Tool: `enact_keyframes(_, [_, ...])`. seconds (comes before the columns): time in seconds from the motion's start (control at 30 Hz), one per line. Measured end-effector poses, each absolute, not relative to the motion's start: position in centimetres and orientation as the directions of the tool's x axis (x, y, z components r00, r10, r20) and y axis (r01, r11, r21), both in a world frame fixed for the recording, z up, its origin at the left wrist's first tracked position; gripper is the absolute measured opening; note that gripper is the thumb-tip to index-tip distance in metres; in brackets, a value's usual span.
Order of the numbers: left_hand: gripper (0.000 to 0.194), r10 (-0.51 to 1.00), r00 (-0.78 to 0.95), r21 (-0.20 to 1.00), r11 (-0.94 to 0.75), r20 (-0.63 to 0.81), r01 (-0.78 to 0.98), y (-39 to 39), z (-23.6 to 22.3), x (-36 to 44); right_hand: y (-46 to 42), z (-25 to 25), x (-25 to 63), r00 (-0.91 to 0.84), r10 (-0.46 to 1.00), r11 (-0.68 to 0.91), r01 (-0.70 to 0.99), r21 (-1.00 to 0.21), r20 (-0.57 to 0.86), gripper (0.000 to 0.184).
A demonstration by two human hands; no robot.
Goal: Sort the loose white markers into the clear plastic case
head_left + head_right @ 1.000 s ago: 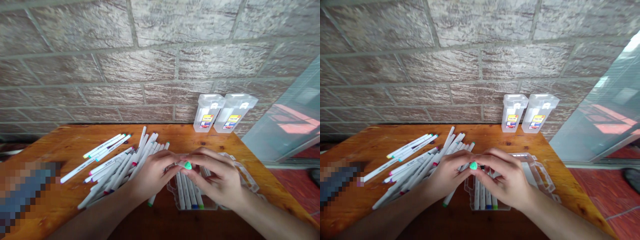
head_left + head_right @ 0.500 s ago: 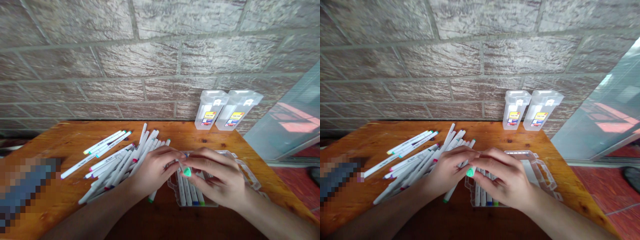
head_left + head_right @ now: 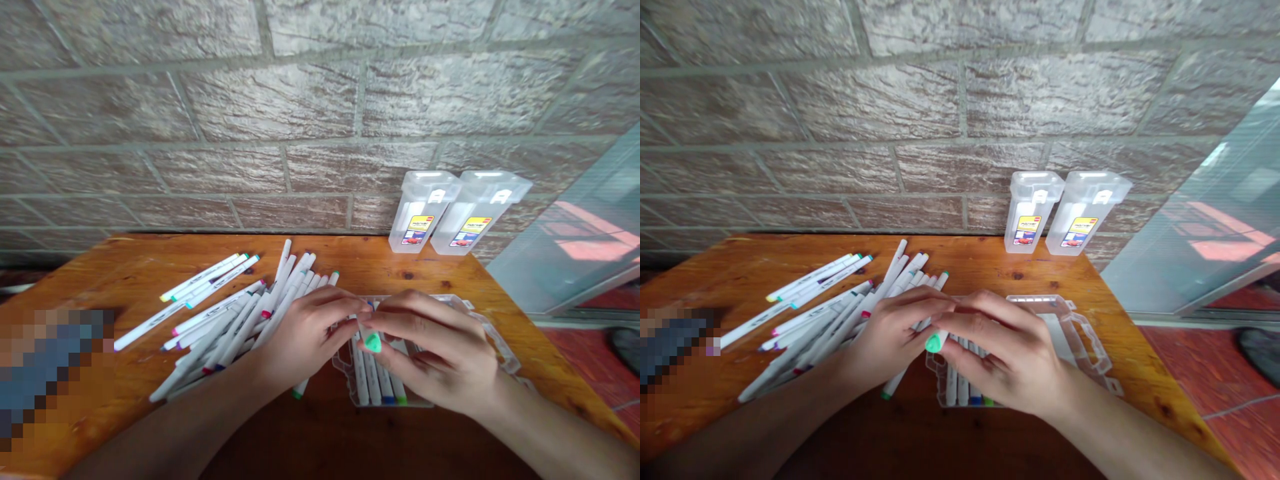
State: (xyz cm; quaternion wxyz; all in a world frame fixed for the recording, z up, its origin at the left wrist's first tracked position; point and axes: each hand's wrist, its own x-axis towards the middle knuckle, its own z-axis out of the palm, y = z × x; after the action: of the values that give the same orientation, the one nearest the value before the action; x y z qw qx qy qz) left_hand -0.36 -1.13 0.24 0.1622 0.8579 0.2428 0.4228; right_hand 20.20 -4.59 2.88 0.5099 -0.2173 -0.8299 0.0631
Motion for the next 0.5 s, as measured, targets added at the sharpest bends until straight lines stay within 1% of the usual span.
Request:
enact_keyframes(0.3, [0.01, 0.561, 0.53, 0.483, -0.825, 0.636, 0.293, -1.21, 0.42, -0.38, -4.63, 3.1, 20.22, -0.392, 0.424, 0.897, 0.309, -0.317, 0.817, 0.021])
enact_keyframes(0.5, [0.011, 0.552, 0.532, 0.482, -0.83, 0.642, 0.28, -1.08, 0.31, -0.35, -4.67, 3.1, 20.18, -0.396, 0.416, 0.9, 0.312, -0.306, 0.819, 0.018])
